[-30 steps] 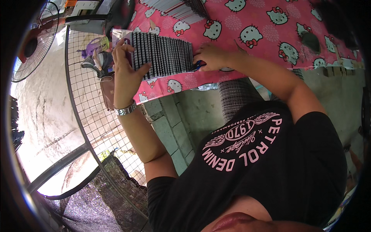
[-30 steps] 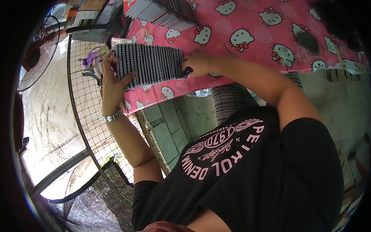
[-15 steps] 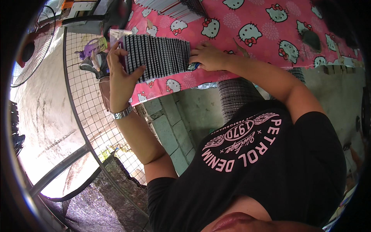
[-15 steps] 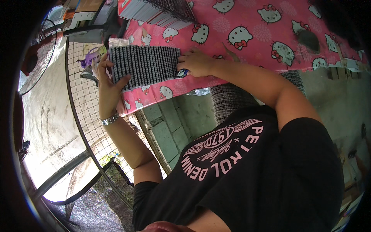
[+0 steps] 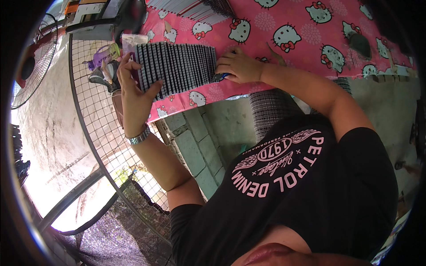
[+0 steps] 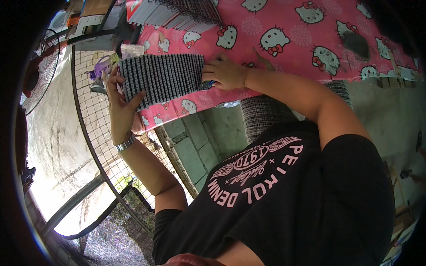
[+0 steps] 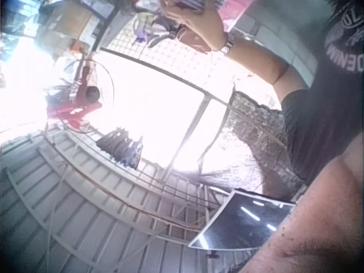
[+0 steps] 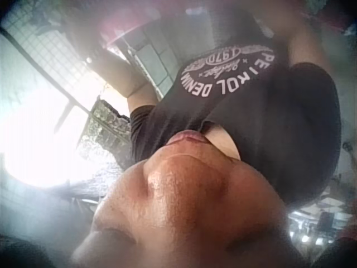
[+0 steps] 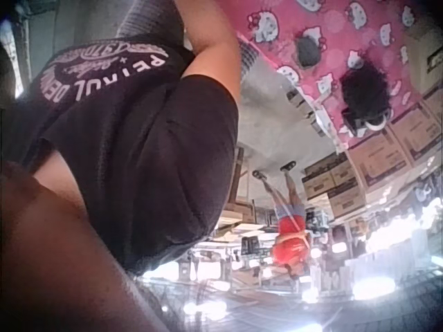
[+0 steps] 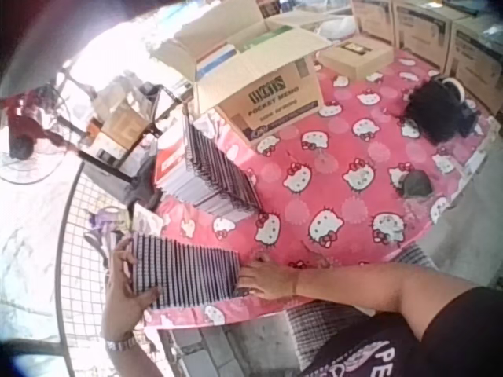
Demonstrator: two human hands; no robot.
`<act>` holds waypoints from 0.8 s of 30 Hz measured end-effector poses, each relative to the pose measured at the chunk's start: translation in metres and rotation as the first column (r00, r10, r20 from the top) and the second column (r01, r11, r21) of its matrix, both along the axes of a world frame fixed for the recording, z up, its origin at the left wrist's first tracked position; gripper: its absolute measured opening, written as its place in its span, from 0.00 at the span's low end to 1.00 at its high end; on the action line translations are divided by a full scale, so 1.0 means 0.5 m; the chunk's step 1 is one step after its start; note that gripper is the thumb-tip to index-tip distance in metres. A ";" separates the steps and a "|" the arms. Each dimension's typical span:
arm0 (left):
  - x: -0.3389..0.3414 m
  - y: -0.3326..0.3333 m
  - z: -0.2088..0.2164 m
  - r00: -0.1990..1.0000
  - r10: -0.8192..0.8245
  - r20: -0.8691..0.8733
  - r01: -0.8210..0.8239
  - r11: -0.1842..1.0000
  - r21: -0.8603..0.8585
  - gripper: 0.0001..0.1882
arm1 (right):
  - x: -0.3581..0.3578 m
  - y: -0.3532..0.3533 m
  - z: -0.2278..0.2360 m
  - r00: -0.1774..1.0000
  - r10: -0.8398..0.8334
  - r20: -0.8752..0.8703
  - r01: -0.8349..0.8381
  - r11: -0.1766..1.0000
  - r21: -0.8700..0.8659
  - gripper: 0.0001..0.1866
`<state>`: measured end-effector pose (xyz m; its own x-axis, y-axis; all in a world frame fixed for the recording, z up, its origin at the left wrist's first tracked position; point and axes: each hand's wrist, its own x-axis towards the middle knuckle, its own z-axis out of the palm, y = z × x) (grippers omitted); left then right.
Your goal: The person applies plastic spiral binding to notepads by hand, inserting the coils into the pre-punched holes of each stack of pages and then placing the finished notepads into a larger stack.
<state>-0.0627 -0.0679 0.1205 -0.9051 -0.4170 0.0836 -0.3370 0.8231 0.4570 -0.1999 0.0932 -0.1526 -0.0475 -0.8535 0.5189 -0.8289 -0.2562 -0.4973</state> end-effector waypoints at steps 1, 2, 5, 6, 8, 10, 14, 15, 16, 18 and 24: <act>-0.001 0.000 0.000 1.000 -0.002 0.001 0.002 1.000 0.000 0.31 | -0.003 0.000 0.000 1.000 0.012 0.017 -0.012 1.000 0.008 0.22; -0.002 0.001 0.000 1.000 -0.005 0.001 0.005 1.000 0.000 0.31 | -0.007 -0.001 0.000 0.999 0.025 0.034 -0.025 1.000 0.017 0.23; 0.001 0.002 -0.001 1.000 0.003 0.007 -0.003 1.000 -0.005 0.31 | -0.010 0.006 0.007 0.997 0.046 0.057 -0.050 0.997 0.065 0.23; 0.001 0.002 -0.001 1.000 0.004 0.009 -0.004 1.000 -0.007 0.31 | -0.012 0.008 0.008 0.997 0.048 0.059 -0.053 0.995 0.084 0.24; 0.003 -0.001 -0.001 1.000 -0.006 0.006 0.006 1.000 -0.019 0.31 | -0.008 0.006 0.011 0.998 0.054 0.044 -0.058 0.994 0.088 0.24; 0.000 -0.001 0.000 1.000 -0.017 0.006 0.017 0.999 -0.046 0.31 | -0.008 0.003 0.013 0.998 0.061 0.022 -0.063 0.993 0.095 0.24; -0.005 0.004 0.003 1.000 -0.028 0.009 0.029 0.997 -0.076 0.32 | -0.013 -0.002 0.018 0.997 0.081 -0.003 -0.081 0.991 0.110 0.24; -0.004 0.004 0.002 1.000 -0.028 0.007 0.029 0.997 -0.068 0.32 | -0.014 -0.002 0.018 0.996 0.087 -0.002 -0.087 0.990 0.113 0.24; -0.003 0.003 0.000 1.000 -0.030 0.004 0.030 0.997 -0.068 0.32 | -0.014 -0.003 0.019 0.996 0.093 0.004 -0.093 0.988 0.121 0.24; -0.001 0.001 -0.001 0.999 -0.033 -0.002 0.033 0.997 -0.067 0.32 | -0.016 -0.002 0.021 0.995 0.103 0.016 -0.104 0.985 0.139 0.24; -0.005 0.012 0.005 0.999 -0.035 0.025 0.038 0.988 -0.149 0.32 | -0.022 0.005 0.023 0.993 0.103 0.060 -0.109 0.988 0.107 0.23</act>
<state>-0.0650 -0.0620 0.1228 -0.9218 -0.3679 0.1221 -0.3140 0.8935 0.3211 -0.2107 0.0955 -0.1413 0.0210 -0.9071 0.4204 -0.7707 -0.2825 -0.5711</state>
